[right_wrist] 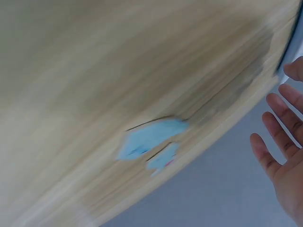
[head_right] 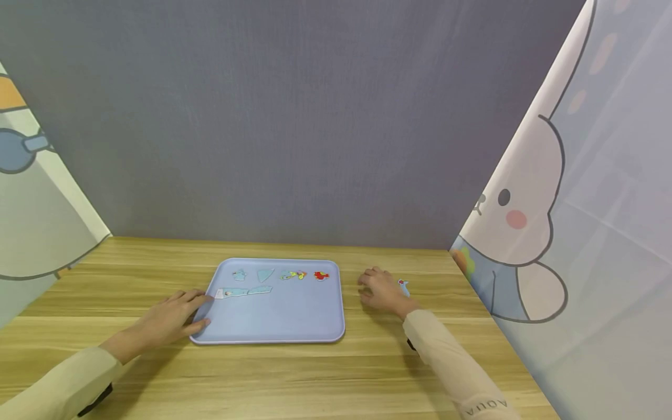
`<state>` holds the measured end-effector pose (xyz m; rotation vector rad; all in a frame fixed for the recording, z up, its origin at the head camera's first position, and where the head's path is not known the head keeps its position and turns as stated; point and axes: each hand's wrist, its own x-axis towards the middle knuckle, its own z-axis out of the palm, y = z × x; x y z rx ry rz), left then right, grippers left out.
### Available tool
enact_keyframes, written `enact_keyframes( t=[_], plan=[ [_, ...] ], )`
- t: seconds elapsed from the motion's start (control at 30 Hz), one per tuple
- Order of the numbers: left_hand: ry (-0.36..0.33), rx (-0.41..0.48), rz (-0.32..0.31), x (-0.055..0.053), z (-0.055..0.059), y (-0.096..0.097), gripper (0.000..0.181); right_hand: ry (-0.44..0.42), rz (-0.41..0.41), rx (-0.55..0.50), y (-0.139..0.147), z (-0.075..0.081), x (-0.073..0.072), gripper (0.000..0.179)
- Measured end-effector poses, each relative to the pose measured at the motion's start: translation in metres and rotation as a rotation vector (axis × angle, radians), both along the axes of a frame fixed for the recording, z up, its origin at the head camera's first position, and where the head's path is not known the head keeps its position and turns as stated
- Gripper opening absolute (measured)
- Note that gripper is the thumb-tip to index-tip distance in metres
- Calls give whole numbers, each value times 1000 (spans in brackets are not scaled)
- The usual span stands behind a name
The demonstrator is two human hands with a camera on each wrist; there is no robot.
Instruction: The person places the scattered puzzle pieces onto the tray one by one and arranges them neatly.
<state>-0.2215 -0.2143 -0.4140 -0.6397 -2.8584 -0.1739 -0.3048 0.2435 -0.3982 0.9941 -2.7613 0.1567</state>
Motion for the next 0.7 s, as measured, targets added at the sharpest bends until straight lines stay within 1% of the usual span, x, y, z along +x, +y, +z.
enact_keyframes(
  t=[0.17, 0.37, 0.57, 0.7],
  plan=[
    [-1, 1, 4, 1, 1, 1, 48, 13, -33, -16, 18, -3, 3, 28],
    [5, -6, 3, 0, 0, 1, 48, 10, -60, -24, 38, -5, 9, 28],
    [1, -6, 6, 0, -1, 1, 48, 1, -93, -28, 53, -11, 13, 26],
    [2, -3, 1, 0, -1, 0, 48, 7, -101, -27, 62, -13, 16, 26]
  ],
)
